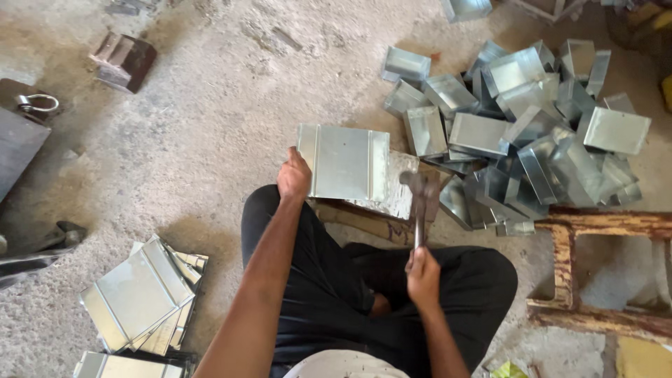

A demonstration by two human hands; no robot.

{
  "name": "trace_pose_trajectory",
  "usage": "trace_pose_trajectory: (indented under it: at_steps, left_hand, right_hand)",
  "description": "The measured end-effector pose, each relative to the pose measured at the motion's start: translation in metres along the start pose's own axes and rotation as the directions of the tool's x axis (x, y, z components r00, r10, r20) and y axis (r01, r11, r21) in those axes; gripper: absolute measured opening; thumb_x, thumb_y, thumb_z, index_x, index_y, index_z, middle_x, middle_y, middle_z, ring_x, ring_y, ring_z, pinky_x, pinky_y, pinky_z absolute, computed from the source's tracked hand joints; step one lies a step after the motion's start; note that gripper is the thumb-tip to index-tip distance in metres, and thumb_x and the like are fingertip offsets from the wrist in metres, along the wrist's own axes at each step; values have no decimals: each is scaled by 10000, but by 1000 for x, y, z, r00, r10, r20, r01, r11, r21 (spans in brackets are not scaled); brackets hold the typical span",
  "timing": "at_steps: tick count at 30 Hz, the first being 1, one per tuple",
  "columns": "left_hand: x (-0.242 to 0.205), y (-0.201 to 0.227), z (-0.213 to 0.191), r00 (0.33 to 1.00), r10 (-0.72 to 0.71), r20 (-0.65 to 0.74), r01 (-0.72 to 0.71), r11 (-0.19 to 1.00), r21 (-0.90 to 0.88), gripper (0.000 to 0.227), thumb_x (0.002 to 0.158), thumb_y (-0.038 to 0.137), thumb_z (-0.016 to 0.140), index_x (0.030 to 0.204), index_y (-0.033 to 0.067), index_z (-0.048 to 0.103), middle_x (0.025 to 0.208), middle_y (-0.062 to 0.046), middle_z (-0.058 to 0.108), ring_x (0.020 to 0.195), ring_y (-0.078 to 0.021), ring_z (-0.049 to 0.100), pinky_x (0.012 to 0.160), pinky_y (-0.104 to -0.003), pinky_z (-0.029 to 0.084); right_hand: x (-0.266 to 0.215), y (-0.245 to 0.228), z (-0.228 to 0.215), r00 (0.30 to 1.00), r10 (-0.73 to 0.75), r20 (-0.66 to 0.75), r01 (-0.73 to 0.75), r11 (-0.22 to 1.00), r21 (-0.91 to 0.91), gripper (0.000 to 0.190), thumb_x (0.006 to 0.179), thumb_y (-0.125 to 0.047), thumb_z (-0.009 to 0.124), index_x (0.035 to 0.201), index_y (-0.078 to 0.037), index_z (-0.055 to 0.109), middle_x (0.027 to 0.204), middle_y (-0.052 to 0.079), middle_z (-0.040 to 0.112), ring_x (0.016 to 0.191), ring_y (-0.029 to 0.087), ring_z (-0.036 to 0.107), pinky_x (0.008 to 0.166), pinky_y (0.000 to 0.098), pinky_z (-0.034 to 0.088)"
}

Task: The person sits cross-legged on the floor and uses a hammer to repeatedly strike a rectangular metal sheet placed on a wooden block. They adjust the sheet's position and orientation between strikes, working on a pile of similar metal pieces.

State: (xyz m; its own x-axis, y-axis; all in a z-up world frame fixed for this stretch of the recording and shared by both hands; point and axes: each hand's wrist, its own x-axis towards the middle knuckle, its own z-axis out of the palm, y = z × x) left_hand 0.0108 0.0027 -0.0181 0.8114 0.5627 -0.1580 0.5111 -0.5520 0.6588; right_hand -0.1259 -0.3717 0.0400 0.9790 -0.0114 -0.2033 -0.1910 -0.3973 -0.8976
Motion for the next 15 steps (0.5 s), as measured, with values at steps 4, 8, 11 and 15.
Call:
trace_pose_trajectory:
  at_steps: [4,8,11,15]
  left_hand:
    - [-2,4,-5,999,7,34,-7,1000,0,362,1072,286,355,1359,86,445,918,-333,695,859,-523,686,785,-601,543]
    - [2,0,0,1000,28,2,-28,1000,9,337,1072,284,361,1325,82,454,922,-326,698,858,-532,681,787,-617,533]
    - [7,-3,6,998,48,-37,-47,999,18,349,1068,289,369,1333,81,459,924,-329,699,859,-540,674,785,-620,529]
    - [9,-7,8,1000,-5,2,5,1000,-29,380,1063,301,382,1368,92,473,944,-342,691,869,-548,666,784,-617,525]
  right_hand:
    - [9,-4,-10,999,-39,30,45,969,-242,483,1063,-406,459,804,-23,600,600,48,557,543,170,556,542,364,460]
    - [5,-4,-14,999,47,-21,-49,992,-113,513,1079,-402,450,800,4,596,613,79,532,561,192,529,544,397,452]
    - [-4,17,3,975,-213,-60,191,947,-260,498,1075,-435,438,902,3,600,655,69,529,573,186,517,574,359,457]
    - [26,35,-12,986,157,48,-153,985,-78,545,1070,-502,441,788,-59,589,573,16,499,477,125,456,447,300,367]
